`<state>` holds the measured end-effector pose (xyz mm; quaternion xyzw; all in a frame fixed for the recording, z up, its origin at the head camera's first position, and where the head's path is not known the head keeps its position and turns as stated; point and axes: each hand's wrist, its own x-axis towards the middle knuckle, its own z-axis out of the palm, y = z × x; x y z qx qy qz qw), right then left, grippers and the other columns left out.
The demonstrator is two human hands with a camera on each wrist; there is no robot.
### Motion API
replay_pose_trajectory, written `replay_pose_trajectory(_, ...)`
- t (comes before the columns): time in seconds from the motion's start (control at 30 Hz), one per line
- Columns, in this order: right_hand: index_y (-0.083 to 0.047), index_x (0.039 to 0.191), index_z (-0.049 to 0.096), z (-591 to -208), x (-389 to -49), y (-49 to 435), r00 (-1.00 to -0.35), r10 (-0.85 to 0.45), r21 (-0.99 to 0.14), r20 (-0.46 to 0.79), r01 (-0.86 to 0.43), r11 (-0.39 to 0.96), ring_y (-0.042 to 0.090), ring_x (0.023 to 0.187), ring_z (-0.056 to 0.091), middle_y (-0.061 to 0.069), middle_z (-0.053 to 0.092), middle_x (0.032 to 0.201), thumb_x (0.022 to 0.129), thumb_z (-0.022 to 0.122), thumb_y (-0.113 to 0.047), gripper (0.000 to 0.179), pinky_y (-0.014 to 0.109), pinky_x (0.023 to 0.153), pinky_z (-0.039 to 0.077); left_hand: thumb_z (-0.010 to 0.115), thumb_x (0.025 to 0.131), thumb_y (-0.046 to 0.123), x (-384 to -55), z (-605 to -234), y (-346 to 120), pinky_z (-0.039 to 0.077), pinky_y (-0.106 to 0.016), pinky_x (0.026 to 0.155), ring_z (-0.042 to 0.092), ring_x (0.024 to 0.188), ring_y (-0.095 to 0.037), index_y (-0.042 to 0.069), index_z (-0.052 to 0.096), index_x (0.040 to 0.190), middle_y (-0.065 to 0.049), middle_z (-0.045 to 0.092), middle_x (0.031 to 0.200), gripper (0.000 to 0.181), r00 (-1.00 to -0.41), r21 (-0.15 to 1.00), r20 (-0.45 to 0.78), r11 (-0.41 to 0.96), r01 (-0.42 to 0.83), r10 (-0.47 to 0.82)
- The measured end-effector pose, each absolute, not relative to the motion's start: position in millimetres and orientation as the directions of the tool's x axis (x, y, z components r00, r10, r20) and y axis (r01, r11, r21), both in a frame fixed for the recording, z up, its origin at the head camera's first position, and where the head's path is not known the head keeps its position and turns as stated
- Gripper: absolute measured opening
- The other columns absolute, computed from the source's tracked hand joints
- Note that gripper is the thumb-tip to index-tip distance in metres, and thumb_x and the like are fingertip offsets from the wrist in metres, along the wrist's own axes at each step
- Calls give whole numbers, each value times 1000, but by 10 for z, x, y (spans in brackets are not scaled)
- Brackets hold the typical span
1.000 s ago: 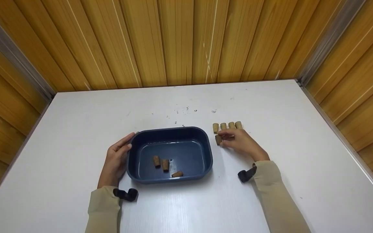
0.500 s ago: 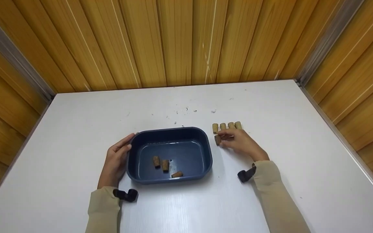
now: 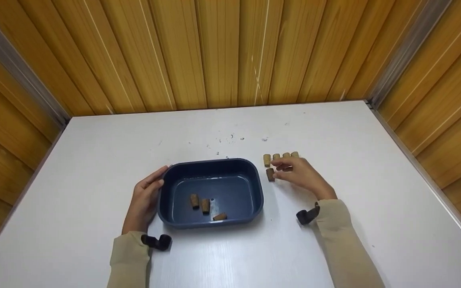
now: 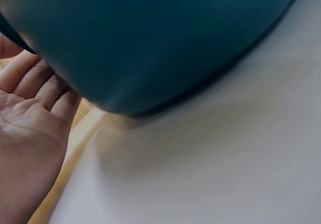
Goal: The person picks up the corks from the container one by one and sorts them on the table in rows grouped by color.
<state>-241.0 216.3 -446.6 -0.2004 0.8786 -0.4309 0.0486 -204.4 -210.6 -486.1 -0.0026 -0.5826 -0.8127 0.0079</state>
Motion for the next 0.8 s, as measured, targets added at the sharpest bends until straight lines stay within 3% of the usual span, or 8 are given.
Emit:
replay_pose_trajectory(0.47,-3,120,66,-4137,-2434,1972,-884,-435,-744,170,-404,531,29,104,65,15,67,117,87,69,-11,34,44,98,51,49,91,-8,-2038,-4868,-2104,42,-17,105,58,119,-3,-10,49,133,8,69,116,43,-1000,944,15,-329,19,-14)
replay_pose_trajectory(0.8,-6,119,67,-3814,-2509,1683,-845,-521,-733,117,-427,529,27,108,64,10,68,117,85,72,-16,36,42,101,49,50,91,-6,-2042,-4863,-2110,42,-17,105,58,119,-4,-10,49,133,8,69,117,42,-1000,942,25,-334,25,-2)
